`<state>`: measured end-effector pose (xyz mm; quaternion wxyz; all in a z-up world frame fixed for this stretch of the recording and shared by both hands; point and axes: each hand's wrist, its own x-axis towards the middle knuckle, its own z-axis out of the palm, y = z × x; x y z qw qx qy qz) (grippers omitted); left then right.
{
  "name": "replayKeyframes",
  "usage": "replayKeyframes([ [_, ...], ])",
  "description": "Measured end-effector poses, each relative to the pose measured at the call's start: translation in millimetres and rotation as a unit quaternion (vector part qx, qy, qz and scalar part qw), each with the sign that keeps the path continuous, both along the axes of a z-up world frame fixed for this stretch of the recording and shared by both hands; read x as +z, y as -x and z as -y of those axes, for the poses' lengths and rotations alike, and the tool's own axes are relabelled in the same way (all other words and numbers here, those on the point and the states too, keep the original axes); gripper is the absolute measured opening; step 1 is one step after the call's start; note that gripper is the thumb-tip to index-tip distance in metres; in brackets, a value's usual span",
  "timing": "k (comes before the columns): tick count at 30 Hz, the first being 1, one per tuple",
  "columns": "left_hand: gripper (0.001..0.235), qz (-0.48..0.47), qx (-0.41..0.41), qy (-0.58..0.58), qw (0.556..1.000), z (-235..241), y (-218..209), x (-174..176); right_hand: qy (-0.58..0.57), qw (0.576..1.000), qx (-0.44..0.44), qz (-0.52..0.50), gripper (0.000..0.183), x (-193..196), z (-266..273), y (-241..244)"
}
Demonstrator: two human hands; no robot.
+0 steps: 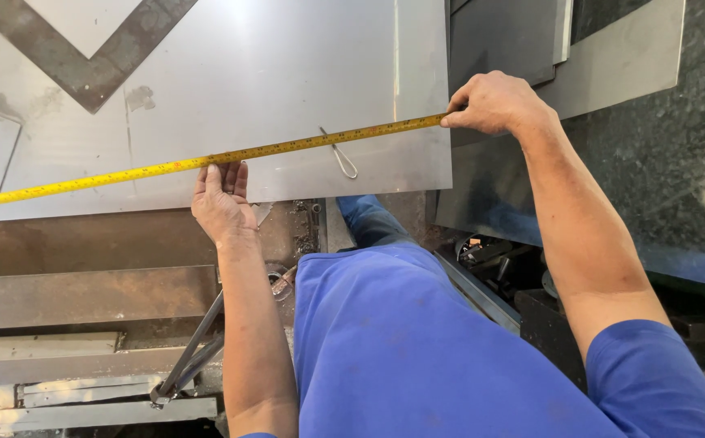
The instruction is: Measuring and marking dimensions on a metal sheet using a square and a tape measure.
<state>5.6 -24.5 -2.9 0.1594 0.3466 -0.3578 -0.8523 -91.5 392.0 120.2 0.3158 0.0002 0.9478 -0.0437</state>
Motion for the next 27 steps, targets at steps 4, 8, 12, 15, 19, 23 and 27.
replayKeyframes([
  [4,0.025,0.004,-0.002,0.001,1.0,-3,0,3,-0.006,1.0,0.001,-0.007,0.038,-3,-2,0],
  [8,0.025,0.001,-0.001,-0.002,1.0,0,0,-3,-0.009,1.0,-0.001,-0.008,0.037,-2,-2,-1],
  [12,0.025,-0.002,-0.001,-0.007,1.0,0,0,-6,-0.01,1.0,0.007,-0.012,0.038,-4,-2,0],
  [15,0.025,-0.005,-0.002,-0.007,1.0,1,-1,-9,-0.013,1.0,-0.002,-0.009,0.039,-6,-4,0],
  [19,0.024,-0.009,-0.002,-0.009,1.0,1,-1,-12,-0.003,1.0,0.013,-0.022,0.039,-4,-3,1],
  [23,0.024,-0.003,-0.001,-0.011,1.0,0,0,-8,-0.012,1.0,-0.002,-0.003,0.039,-4,-2,1],
  [27,0.023,0.001,-0.001,-0.007,1.0,-1,0,-8,-0.013,1.0,0.017,-0.023,0.039,-7,-4,-1],
])
